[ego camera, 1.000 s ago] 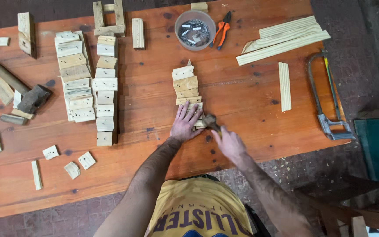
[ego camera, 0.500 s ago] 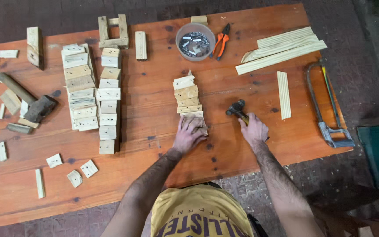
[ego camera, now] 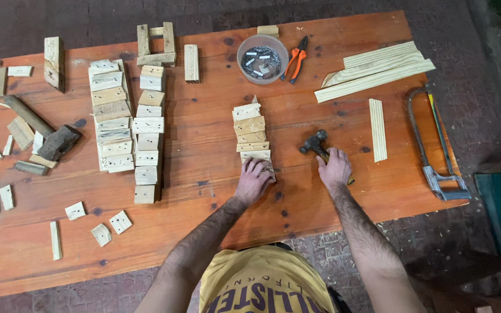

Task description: The person assembles small wooden blocks into vertical stacks by aligning them and hammering nails to secure them. They repeatedly pick up nails from a container, place them into pre-drilled holes, and drive them in with a hammer. Completed stacks are moved aside on the workbench.

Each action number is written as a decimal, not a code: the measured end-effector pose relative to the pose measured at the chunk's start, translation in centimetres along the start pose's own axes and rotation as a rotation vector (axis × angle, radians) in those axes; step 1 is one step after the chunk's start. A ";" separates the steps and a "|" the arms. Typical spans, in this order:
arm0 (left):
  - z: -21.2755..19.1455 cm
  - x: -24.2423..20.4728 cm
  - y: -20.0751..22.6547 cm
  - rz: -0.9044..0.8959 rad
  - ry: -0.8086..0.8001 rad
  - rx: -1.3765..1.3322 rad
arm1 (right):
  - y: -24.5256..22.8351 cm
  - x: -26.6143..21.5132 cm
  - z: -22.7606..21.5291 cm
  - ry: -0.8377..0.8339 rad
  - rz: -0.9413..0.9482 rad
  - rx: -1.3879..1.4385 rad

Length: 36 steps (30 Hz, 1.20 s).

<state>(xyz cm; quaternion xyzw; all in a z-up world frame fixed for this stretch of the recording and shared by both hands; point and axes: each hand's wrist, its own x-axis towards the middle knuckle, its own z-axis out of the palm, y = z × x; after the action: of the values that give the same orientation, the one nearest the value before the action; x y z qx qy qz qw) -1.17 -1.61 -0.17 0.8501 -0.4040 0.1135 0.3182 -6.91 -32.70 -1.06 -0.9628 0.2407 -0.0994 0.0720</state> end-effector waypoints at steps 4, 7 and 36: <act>-0.2 0.1 0.0 0.011 -0.029 0.017 | -0.2 0.2 0.3 -0.022 0.023 0.002; -0.7 0.1 0.1 0.018 0.001 0.013 | -1.3 0.2 -0.7 -0.038 0.046 -0.016; -1.3 4.2 -3.2 -1.369 0.127 -0.944 | -16.6 -2.0 -1.8 -0.694 0.617 1.463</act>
<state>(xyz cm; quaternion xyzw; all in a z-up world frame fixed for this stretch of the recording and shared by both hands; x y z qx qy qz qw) 4.03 -1.88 1.30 0.6772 0.2157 -0.2382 0.6619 -1.57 -17.43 3.44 -0.5423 0.3311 0.0939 0.7664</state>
